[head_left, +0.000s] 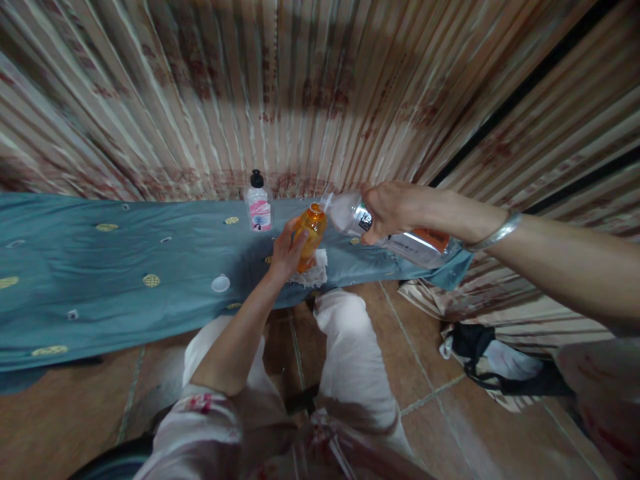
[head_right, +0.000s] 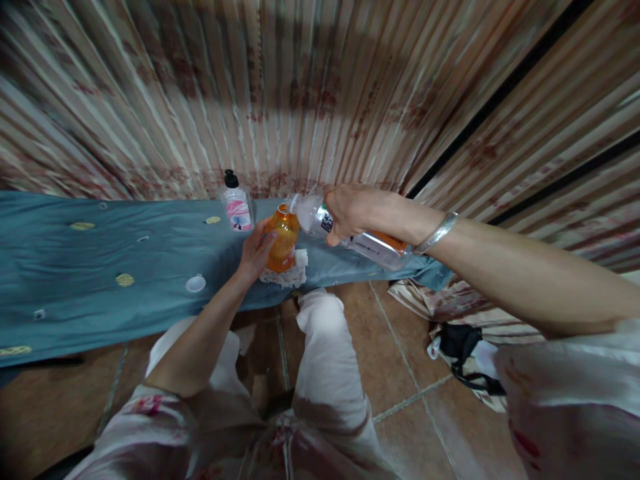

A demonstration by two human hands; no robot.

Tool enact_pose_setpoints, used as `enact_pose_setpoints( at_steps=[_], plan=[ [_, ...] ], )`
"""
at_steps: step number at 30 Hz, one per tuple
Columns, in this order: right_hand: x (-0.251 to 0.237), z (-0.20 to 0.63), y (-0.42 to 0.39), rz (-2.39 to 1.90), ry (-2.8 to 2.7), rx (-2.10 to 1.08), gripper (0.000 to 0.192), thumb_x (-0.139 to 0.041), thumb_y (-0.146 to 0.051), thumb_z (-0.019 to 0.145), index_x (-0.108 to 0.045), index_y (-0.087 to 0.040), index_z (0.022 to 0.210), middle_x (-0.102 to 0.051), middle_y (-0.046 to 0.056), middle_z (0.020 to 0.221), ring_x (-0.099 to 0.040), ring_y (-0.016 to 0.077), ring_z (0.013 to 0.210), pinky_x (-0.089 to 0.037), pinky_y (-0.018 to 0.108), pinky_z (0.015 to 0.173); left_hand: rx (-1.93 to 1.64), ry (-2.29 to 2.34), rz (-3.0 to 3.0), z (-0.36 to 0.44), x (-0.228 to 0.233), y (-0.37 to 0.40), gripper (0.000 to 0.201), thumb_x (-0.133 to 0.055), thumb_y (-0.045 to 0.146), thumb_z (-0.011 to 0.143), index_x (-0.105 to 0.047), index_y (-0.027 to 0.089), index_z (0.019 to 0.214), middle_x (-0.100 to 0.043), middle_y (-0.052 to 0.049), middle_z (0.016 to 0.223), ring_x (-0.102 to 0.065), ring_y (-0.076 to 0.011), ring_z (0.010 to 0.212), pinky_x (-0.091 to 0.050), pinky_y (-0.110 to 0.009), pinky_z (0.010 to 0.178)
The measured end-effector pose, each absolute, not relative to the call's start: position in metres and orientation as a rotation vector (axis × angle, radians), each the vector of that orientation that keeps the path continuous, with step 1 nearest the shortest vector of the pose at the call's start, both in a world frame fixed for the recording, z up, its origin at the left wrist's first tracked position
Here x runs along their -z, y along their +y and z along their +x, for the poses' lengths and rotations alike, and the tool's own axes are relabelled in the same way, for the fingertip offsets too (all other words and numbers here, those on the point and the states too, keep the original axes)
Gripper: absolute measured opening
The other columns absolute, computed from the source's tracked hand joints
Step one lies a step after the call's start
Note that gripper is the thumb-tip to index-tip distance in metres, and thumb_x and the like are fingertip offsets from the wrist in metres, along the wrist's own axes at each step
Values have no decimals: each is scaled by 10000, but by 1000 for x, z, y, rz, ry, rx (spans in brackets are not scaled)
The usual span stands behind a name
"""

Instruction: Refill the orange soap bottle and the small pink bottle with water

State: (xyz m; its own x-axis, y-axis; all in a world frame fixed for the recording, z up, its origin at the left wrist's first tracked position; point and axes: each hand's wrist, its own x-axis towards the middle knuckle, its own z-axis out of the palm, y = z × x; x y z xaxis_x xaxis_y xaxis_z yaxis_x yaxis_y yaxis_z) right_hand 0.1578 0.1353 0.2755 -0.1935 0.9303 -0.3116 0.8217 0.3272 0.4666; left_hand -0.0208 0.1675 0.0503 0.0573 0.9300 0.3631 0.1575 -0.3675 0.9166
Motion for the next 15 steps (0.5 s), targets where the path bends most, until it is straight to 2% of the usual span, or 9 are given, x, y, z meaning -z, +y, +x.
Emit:
enact_pose_setpoints(
  at_steps=[5,11,15],
  plan=[
    [-275,160,136,1573,2070,-232,684,-835,-540,712,-695,-100,1217,-770,154,1021,-720,315,937,-460,324,675,-1355,1140,1608,-21,-52,167,396,-558,427,931,-617,226,1267,-730,-73,1219,-691,-241,1119,-526,-411,1040],
    [-277,158,135,1554,2053,-257,765,-820,-543,733,-635,-46,1285,-756,191,1075,-718,320,956,-460,324,666,-1373,1114,1660,-22,-54,166,400,-542,435,937,-614,217,1263,-723,-84,1255,-681,-240,1156,-510,-413,1066],
    [-279,155,133,1546,2052,-237,746,-819,-525,741,-632,-51,1286,-755,199,1070,-716,328,955,-468,333,679,-1379,1109,1650,-22,-53,167,408,-547,442,936,-611,221,1272,-720,-87,1259,-678,-246,1169,-504,-421,1079]
  ],
)
